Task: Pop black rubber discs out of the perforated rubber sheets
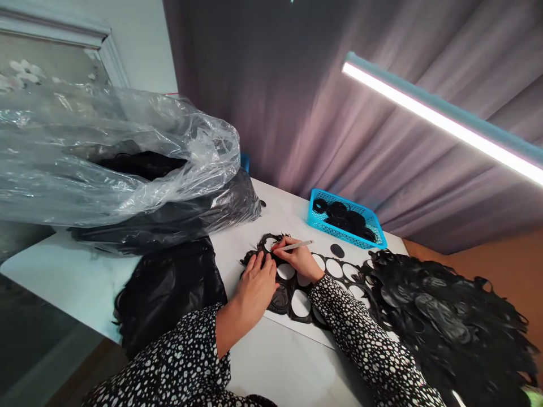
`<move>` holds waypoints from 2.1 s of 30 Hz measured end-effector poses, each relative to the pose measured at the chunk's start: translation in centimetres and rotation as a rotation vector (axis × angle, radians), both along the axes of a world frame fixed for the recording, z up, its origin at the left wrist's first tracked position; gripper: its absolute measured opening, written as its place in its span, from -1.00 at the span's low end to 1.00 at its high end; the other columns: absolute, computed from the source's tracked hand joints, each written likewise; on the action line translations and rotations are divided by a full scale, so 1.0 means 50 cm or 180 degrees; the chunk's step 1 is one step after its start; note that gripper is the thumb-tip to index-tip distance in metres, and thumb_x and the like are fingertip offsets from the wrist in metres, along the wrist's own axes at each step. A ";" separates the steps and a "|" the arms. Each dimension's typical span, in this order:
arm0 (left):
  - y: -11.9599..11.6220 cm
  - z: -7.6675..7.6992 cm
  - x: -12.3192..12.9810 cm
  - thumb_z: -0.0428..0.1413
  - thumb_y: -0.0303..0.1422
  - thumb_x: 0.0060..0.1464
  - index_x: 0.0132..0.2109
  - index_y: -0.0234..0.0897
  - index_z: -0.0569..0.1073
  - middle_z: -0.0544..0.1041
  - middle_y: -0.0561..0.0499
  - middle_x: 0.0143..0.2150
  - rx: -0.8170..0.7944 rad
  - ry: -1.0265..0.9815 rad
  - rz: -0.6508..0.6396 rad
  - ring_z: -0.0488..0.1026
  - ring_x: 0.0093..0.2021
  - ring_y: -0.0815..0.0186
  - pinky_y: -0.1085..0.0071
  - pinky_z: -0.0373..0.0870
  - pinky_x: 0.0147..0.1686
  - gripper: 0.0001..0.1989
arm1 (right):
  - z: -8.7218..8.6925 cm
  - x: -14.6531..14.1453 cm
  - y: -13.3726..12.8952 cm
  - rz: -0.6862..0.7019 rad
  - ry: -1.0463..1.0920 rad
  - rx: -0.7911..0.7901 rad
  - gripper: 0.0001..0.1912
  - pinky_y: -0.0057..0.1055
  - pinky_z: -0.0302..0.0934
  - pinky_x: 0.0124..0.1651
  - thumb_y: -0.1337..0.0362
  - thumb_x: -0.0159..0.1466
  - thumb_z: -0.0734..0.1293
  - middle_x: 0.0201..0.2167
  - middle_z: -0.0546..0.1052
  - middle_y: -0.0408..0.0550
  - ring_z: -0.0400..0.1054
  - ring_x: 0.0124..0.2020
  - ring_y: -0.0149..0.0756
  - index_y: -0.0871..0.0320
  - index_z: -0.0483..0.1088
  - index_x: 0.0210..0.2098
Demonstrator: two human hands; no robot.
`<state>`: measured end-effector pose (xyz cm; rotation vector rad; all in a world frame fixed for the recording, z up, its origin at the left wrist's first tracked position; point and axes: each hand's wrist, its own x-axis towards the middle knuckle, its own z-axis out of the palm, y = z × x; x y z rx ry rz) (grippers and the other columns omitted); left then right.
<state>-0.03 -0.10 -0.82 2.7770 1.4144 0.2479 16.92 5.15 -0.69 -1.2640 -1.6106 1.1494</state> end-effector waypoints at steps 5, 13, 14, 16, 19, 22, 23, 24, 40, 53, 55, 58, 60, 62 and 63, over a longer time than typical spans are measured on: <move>0.002 0.002 -0.002 0.23 -0.33 0.13 0.17 -0.46 0.41 0.38 -0.34 0.23 -0.0111 -0.0121 -0.0037 0.28 0.27 -0.12 0.04 0.23 0.22 -0.51 | 0.002 -0.001 0.004 0.0025 -0.0014 0.0007 -0.77 -0.33 0.30 -0.21 0.13 0.14 0.42 -0.29 0.57 -0.01 0.43 -0.28 -0.26 0.16 0.39 -0.43; 0.011 -0.012 -0.006 0.24 -0.38 0.09 0.06 -0.40 0.44 0.44 -0.31 0.15 -0.0080 -0.0424 -0.0185 0.31 0.25 -0.08 0.05 0.22 0.23 -0.61 | -0.004 -0.010 -0.014 0.0192 -0.0952 0.0797 -0.85 -0.30 0.23 -0.18 0.24 0.29 0.30 -0.36 0.50 -0.04 0.34 -0.28 -0.23 0.10 0.34 -0.42; 0.013 -0.014 -0.008 0.23 -0.39 0.10 0.04 -0.39 0.45 0.45 -0.29 0.12 -0.0094 -0.0451 -0.0226 0.32 0.24 -0.06 0.07 0.22 0.23 -0.64 | -0.002 -0.015 -0.018 0.0321 -0.1222 0.1000 -0.84 -0.30 0.21 -0.18 0.25 0.31 0.27 -0.37 0.47 -0.03 0.31 -0.29 -0.22 0.09 0.34 -0.42; 0.016 -0.015 -0.012 0.22 -0.39 0.11 -0.01 -0.37 0.47 0.47 -0.26 0.08 -0.0127 -0.0465 -0.0278 0.32 0.24 -0.05 0.10 0.25 0.22 -0.70 | 0.005 -0.021 -0.021 0.0601 -0.1650 0.1350 -0.82 -0.29 0.18 -0.19 0.27 0.34 0.22 -0.39 0.44 0.00 0.25 -0.30 -0.19 0.08 0.33 -0.42; 0.018 -0.013 -0.015 0.19 -0.37 0.14 0.02 -0.35 0.45 0.44 -0.26 0.12 -0.0163 -0.0452 -0.0286 0.30 0.25 -0.05 0.09 0.30 0.17 -0.70 | 0.021 0.003 -0.001 0.0180 -0.1932 0.1756 -0.83 -0.28 0.17 -0.18 0.31 0.33 0.17 -0.35 0.44 0.04 0.25 -0.27 -0.16 0.08 0.33 -0.37; 0.020 -0.007 -0.016 0.16 -0.37 0.18 0.06 -0.38 0.43 0.42 -0.29 0.15 -0.0176 -0.0458 -0.0264 0.36 0.19 -0.03 0.11 0.33 0.14 -0.68 | 0.051 0.082 0.034 -0.1576 -0.1990 0.1884 -0.82 -0.28 0.17 -0.17 0.30 0.32 0.13 -0.35 0.46 0.05 0.28 -0.28 -0.17 0.11 0.32 -0.36; 0.023 -0.003 -0.017 0.15 -0.38 0.19 0.05 -0.38 0.44 0.43 -0.27 0.14 -0.0172 -0.0466 -0.0251 0.38 0.17 -0.02 0.11 0.34 0.13 -0.70 | 0.063 0.113 0.043 -0.2157 -0.1989 0.1839 -0.82 -0.28 0.18 -0.18 0.28 0.31 0.13 -0.36 0.48 0.06 0.30 -0.29 -0.17 0.12 0.31 -0.38; 0.027 0.001 -0.019 0.14 -0.39 0.20 0.03 -0.37 0.45 0.44 -0.25 0.12 -0.0164 -0.0478 -0.0241 0.38 0.17 -0.02 0.11 0.33 0.13 -0.74 | 0.074 0.143 0.047 -0.2597 -0.1969 0.1775 -0.82 -0.28 0.18 -0.20 0.26 0.30 0.15 -0.38 0.48 0.06 0.31 -0.32 -0.18 0.13 0.30 -0.39; -0.073 -0.011 -0.029 0.09 -0.33 0.23 0.22 -0.37 0.30 0.29 -0.31 0.30 0.0039 -0.0394 -0.0547 0.21 0.32 -0.02 0.06 0.23 0.23 -0.55 | 0.028 0.025 -0.155 -0.0499 -0.0054 0.0073 -0.67 -0.43 0.01 -0.46 0.12 0.19 0.38 -0.59 0.32 -0.20 0.14 -0.52 -0.37 0.10 0.21 -0.55; -0.076 -0.018 -0.037 0.04 -0.31 0.26 0.27 -0.31 0.26 0.23 -0.27 0.34 -0.0117 -0.0528 -0.0540 0.11 0.37 -0.02 -0.02 0.18 0.25 -0.54 | 0.000 0.021 -0.162 -0.0517 -0.0643 0.0349 -0.74 -0.40 0.11 -0.35 0.15 0.23 0.35 -0.46 0.46 -0.12 0.28 -0.40 -0.29 0.10 0.29 -0.51; -0.077 -0.019 -0.038 0.04 -0.31 0.27 0.27 -0.32 0.27 0.23 -0.28 0.34 -0.0088 -0.0514 -0.0543 0.12 0.37 -0.03 -0.01 0.19 0.25 -0.54 | -0.003 0.022 -0.163 -0.0514 -0.0623 0.0365 -0.75 -0.39 0.12 -0.34 0.16 0.23 0.35 -0.45 0.47 -0.12 0.29 -0.39 -0.28 0.10 0.29 -0.51; -0.077 -0.017 -0.037 0.05 -0.31 0.25 0.26 -0.36 0.28 0.24 -0.30 0.34 -0.0024 -0.0392 -0.0545 0.13 0.36 -0.04 0.01 0.19 0.25 -0.53 | -0.006 0.022 -0.163 -0.0509 -0.0596 0.0362 -0.75 -0.39 0.12 -0.34 0.17 0.24 0.35 -0.45 0.48 -0.12 0.29 -0.39 -0.28 0.10 0.29 -0.51; -0.077 -0.015 -0.036 0.08 -0.31 0.24 0.25 -0.37 0.29 0.24 -0.30 0.33 0.0001 -0.0278 -0.0545 0.14 0.35 -0.05 0.02 0.19 0.25 -0.52 | -0.005 0.021 -0.164 -0.0512 -0.0627 0.0391 -0.76 -0.39 0.12 -0.32 0.19 0.24 0.35 -0.46 0.47 -0.12 0.30 -0.39 -0.28 0.10 0.29 -0.50; -0.076 -0.012 -0.034 0.10 -0.31 0.22 0.26 -0.38 0.29 0.24 -0.30 0.33 -0.0002 -0.0213 -0.0536 0.15 0.35 -0.05 0.03 0.19 0.25 -0.50 | -0.004 0.019 -0.163 -0.0515 -0.0661 0.0427 -0.77 -0.38 0.12 -0.31 0.20 0.24 0.35 -0.46 0.47 -0.13 0.30 -0.38 -0.27 0.09 0.29 -0.50; -0.076 -0.011 -0.034 0.11 -0.31 0.22 0.26 -0.38 0.29 0.24 -0.30 0.33 -0.0015 -0.0203 -0.0530 0.15 0.35 -0.06 0.03 0.19 0.25 -0.49 | -0.003 0.018 -0.163 -0.0520 -0.0674 0.0447 -0.77 -0.37 0.12 -0.31 0.21 0.24 0.35 -0.47 0.46 -0.13 0.29 -0.39 -0.27 0.09 0.29 -0.50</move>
